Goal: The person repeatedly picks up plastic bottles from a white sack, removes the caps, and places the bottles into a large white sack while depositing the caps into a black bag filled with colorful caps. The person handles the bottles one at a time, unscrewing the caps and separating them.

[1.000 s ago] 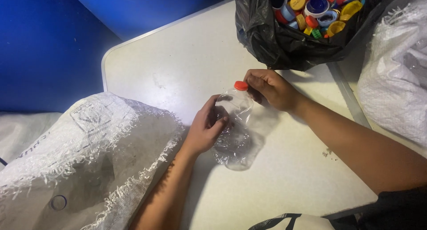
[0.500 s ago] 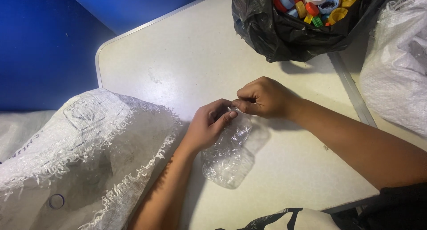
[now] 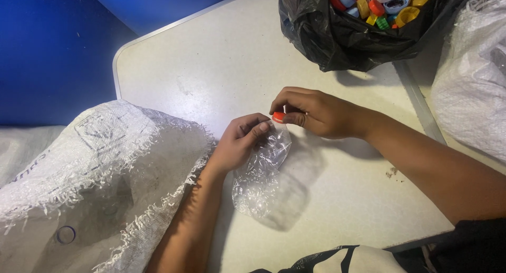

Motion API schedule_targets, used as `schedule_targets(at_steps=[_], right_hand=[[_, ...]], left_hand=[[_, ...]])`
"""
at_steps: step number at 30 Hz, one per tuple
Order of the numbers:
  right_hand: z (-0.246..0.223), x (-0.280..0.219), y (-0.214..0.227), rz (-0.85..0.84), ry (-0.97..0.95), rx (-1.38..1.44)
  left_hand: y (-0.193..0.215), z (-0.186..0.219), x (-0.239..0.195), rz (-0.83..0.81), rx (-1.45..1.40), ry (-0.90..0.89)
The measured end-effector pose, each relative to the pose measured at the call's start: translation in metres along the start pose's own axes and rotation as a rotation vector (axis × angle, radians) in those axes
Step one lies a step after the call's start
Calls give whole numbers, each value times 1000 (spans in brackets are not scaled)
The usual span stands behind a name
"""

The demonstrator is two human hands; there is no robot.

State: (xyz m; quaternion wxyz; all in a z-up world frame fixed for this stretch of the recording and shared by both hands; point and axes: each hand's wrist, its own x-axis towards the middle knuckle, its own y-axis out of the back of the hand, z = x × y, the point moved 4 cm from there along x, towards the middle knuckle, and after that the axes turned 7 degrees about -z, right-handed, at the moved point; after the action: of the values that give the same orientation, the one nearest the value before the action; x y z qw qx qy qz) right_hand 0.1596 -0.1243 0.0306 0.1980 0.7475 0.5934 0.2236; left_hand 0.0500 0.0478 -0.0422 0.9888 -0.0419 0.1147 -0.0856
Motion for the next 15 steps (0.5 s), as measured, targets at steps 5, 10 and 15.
schedule_targets(at_steps=[5,10,15], right_hand=[[-2,1,13,79,-10,57],[-21,-10,49,303,86,-344],[-18,-43,96,573,190,-695]], left_hand=[[9,-6,2,-41,-265,-166],[8,-3,3,51,-227,-189],[3,6,3,62,-154,-233]])
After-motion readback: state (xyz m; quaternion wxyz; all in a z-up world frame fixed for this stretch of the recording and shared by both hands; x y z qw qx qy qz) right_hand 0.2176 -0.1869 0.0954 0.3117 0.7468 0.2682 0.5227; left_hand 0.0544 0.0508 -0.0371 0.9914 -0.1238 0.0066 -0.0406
